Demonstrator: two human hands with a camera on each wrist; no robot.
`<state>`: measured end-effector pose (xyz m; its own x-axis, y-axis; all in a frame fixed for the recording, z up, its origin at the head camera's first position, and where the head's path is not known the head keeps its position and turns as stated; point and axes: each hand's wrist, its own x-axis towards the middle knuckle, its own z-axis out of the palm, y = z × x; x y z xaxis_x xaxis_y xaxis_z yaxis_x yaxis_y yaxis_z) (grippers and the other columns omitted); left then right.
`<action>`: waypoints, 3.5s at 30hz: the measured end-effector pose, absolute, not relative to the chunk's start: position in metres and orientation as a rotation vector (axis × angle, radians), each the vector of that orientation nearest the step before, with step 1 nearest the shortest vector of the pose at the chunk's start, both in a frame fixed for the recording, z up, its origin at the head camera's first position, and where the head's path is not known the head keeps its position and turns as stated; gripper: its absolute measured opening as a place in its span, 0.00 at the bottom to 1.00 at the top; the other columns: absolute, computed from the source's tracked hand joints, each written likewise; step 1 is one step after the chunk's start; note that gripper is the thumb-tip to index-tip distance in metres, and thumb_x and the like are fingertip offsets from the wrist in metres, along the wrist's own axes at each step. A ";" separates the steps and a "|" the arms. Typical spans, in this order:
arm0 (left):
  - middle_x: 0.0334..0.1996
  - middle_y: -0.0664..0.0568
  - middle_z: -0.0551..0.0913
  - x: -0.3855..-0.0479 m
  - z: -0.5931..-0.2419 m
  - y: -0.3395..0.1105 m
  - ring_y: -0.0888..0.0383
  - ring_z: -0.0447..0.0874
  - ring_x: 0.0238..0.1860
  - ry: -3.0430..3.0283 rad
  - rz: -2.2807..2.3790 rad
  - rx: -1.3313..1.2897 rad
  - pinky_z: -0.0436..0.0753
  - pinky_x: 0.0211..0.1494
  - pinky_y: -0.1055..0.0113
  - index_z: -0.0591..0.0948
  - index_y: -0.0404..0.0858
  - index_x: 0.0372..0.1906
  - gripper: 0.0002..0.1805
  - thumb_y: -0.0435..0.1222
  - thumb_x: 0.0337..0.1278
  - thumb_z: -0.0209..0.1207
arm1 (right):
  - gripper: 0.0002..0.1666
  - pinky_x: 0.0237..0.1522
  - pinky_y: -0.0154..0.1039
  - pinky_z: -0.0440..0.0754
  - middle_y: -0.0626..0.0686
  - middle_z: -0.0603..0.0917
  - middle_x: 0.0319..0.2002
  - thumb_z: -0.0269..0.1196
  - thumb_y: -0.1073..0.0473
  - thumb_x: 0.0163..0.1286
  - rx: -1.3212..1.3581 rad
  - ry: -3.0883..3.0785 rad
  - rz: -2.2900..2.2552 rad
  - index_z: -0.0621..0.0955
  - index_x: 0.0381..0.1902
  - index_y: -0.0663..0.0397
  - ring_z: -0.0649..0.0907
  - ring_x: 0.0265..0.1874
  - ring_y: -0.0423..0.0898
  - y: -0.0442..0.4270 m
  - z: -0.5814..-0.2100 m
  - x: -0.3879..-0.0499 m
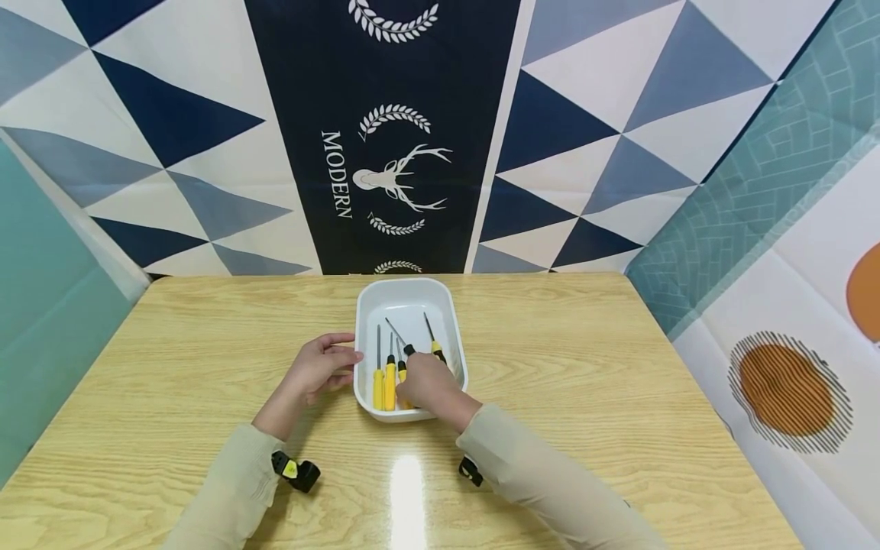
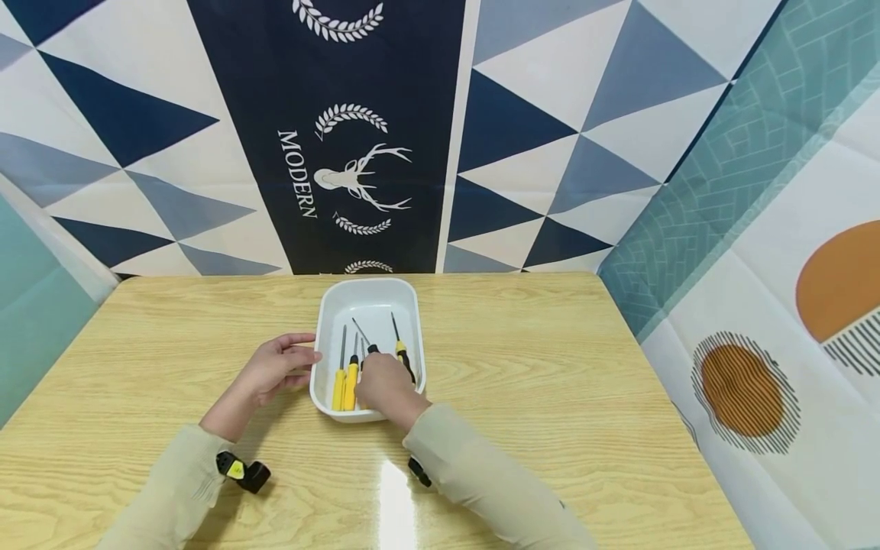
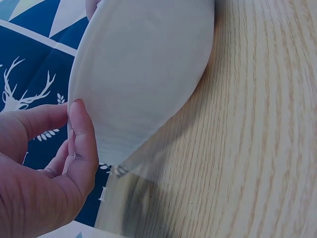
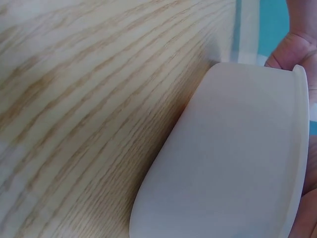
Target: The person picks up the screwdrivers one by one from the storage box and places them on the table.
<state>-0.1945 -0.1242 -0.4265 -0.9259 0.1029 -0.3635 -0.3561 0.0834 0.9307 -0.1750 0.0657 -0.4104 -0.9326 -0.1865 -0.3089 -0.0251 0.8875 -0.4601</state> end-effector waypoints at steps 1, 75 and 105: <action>0.40 0.50 0.78 -0.195 -0.427 -0.124 0.58 0.83 0.35 2.032 1.906 -0.244 0.85 0.35 0.71 0.68 0.37 0.63 0.28 0.32 0.56 0.61 | 0.12 0.14 0.30 0.64 0.48 0.68 0.13 0.64 0.61 0.56 -0.154 2.708 -0.651 0.73 0.18 0.55 0.67 0.12 0.41 0.066 -0.411 -0.175; 0.43 0.48 0.78 -0.193 -0.426 -0.124 0.57 0.84 0.36 2.039 1.875 -0.279 0.86 0.37 0.69 0.68 0.38 0.63 0.29 0.34 0.56 0.61 | 0.20 0.35 0.32 0.85 0.53 0.82 0.34 0.58 0.63 0.66 0.056 1.913 -1.678 0.75 0.54 0.67 0.81 0.27 0.40 0.101 -0.394 -0.201; 0.44 0.49 0.79 -0.194 -0.426 -0.125 0.59 0.84 0.35 2.007 1.901 -0.258 0.85 0.34 0.72 0.67 0.38 0.63 0.29 0.34 0.56 0.62 | 0.22 0.39 0.33 0.85 0.51 0.81 0.34 0.57 0.63 0.66 0.038 1.923 -1.713 0.73 0.56 0.70 0.80 0.29 0.40 0.122 -0.381 -0.204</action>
<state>-0.1945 -0.1255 -0.4261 -0.9173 0.1142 -0.3814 -0.3746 0.0768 0.9240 -0.2044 0.1224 -0.3815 -0.8437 -0.3365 -0.4184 0.3768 0.1841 -0.9078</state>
